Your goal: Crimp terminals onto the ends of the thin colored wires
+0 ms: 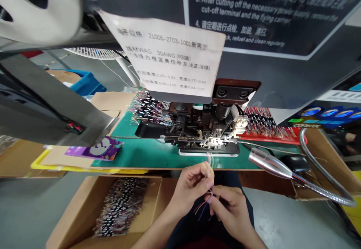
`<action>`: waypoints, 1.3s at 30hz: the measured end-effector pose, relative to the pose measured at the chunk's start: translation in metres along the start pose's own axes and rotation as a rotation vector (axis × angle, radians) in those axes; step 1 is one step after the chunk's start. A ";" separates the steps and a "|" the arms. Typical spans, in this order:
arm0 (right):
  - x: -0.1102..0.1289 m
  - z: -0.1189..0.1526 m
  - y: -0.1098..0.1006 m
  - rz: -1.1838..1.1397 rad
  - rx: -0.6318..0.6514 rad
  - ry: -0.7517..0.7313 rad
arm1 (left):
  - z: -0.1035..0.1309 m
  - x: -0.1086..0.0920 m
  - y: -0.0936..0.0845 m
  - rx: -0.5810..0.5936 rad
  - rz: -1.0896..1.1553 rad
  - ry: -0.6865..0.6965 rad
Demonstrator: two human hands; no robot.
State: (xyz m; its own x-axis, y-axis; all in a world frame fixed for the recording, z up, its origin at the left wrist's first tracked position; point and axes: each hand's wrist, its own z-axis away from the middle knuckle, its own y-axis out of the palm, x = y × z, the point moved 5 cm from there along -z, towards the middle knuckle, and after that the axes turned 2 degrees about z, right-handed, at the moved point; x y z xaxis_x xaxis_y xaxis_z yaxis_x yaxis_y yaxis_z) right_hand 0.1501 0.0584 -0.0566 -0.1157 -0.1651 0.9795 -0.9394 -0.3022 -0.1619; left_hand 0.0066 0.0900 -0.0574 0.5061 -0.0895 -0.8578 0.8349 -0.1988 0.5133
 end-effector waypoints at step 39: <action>0.026 -0.048 -0.035 -0.162 -0.153 -0.089 | 0.010 0.002 -0.007 -0.129 -0.141 -0.031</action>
State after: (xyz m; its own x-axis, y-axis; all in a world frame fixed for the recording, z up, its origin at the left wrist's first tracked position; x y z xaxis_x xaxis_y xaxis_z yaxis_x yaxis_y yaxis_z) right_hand 0.1645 0.1099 -0.0196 0.0628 -0.2102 0.9756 -0.9821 -0.1870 0.0229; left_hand -0.0005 0.0814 -0.0633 0.3768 -0.0996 -0.9209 0.9190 -0.0845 0.3851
